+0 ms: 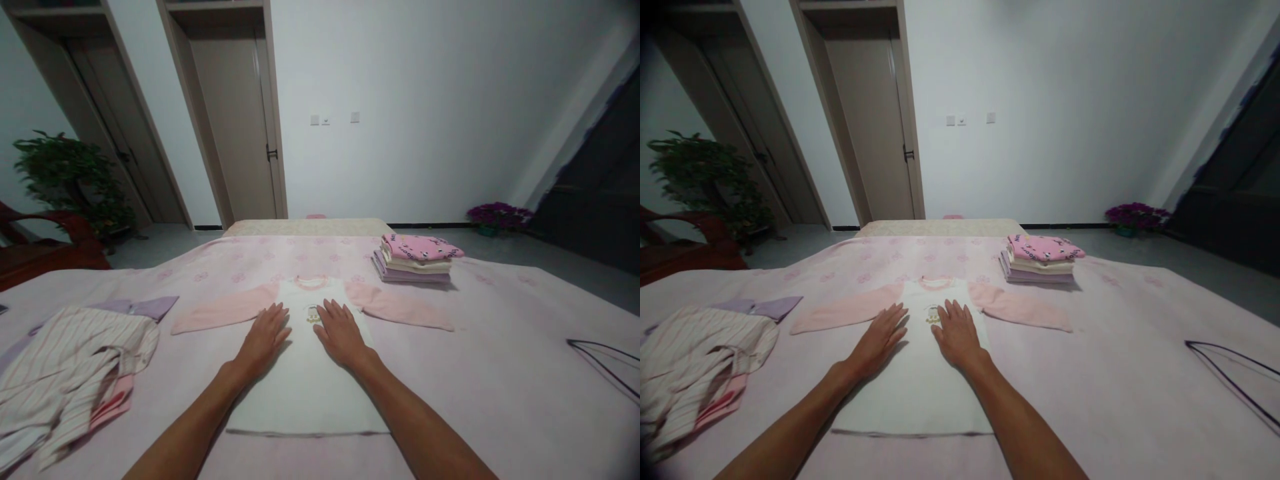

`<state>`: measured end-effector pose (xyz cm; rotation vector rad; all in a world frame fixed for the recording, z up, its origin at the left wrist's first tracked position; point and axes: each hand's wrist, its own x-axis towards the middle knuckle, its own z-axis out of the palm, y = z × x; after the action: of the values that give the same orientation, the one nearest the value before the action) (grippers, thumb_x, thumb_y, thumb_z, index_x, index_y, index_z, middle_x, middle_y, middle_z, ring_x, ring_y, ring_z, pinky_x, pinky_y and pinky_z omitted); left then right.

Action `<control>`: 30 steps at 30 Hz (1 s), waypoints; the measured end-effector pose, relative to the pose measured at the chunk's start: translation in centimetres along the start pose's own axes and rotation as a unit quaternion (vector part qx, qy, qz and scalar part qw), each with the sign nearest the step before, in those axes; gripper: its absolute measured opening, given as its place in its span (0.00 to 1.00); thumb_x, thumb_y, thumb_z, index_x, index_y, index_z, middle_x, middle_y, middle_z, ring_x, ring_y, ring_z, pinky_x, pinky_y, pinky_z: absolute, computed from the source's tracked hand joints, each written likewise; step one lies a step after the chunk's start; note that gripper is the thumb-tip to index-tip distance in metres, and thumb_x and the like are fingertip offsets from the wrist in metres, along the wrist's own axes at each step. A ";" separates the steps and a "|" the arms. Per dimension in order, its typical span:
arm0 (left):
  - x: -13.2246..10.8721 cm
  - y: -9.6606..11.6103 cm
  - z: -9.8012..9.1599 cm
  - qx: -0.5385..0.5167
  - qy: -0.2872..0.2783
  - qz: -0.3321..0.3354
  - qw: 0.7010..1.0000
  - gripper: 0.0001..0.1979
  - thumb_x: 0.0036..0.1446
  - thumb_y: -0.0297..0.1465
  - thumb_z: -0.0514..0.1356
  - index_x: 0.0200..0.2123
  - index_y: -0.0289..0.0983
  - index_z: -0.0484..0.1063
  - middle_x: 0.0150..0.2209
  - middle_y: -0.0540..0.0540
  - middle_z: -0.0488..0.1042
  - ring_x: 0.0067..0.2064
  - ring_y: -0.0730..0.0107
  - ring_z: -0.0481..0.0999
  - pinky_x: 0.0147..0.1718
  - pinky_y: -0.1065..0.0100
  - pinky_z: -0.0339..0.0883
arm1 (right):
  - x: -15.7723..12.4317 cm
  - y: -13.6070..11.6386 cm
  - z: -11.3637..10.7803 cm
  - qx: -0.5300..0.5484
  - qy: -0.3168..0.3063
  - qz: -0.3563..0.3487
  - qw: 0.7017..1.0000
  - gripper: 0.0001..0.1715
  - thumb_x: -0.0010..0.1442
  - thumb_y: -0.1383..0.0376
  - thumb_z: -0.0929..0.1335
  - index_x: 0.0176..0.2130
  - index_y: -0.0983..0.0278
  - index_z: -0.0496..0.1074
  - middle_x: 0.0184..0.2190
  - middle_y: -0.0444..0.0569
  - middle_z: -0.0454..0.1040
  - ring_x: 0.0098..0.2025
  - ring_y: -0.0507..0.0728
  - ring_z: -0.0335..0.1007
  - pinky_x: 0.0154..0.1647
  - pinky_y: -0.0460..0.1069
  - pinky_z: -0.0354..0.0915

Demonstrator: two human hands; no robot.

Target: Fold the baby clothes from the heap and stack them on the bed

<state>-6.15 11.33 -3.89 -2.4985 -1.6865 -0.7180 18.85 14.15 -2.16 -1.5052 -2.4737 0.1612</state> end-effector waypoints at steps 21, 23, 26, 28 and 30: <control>-2.1 0.6 0.6 0.121 -0.078 -0.013 0.989 0.29 0.69 0.46 0.48 0.69 0.43 0.57 0.70 0.37 0.55 0.70 0.50 0.55 0.65 0.44 0.51 | -5.9 17.9 -7.5 -0.062 0.143 0.251 0.955 0.24 0.69 0.61 0.59 0.57 0.64 0.72 0.57 0.56 0.72 0.57 0.62 0.68 0.57 0.53 0.61; -2.2 0.4 0.8 0.119 -0.068 -0.007 0.991 0.29 0.69 0.46 0.48 0.69 0.43 0.57 0.70 0.38 0.56 0.70 0.51 0.56 0.65 0.45 0.51 | -6.2 21.7 -7.9 -0.102 0.114 0.344 0.926 0.25 0.69 0.59 0.59 0.58 0.65 0.71 0.58 0.60 0.70 0.57 0.66 0.67 0.54 0.58 0.62; -2.2 0.1 1.1 0.116 -0.053 -0.001 0.992 0.29 0.69 0.47 0.48 0.69 0.44 0.58 0.70 0.39 0.57 0.70 0.51 0.56 0.65 0.46 0.52 | -6.8 25.1 -8.1 -0.138 0.068 0.393 0.907 0.24 0.68 0.55 0.60 0.52 0.65 0.75 0.52 0.62 0.73 0.53 0.68 0.68 0.50 0.59 0.63; -2.2 0.1 1.2 0.115 -0.052 -0.001 0.992 0.29 0.69 0.47 0.48 0.69 0.44 0.58 0.70 0.39 0.57 0.70 0.51 0.57 0.64 0.46 0.52 | -6.9 25.7 -7.9 -0.150 0.068 0.386 0.908 0.22 0.67 0.55 0.61 0.48 0.64 0.76 0.50 0.61 0.74 0.52 0.68 0.68 0.49 0.58 0.63; -2.2 0.1 1.1 0.116 -0.054 -0.002 0.992 0.29 0.69 0.47 0.48 0.69 0.44 0.58 0.69 0.38 0.58 0.70 0.51 0.57 0.64 0.46 0.53 | -6.9 25.5 -7.8 -0.153 0.075 0.375 0.911 0.20 0.67 0.57 0.61 0.46 0.64 0.77 0.48 0.59 0.74 0.51 0.66 0.69 0.47 0.56 0.63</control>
<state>-6.33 9.75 -5.75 -2.4107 -1.6991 -0.3665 45.85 19.60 -1.22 -2.4293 -1.7346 -0.2186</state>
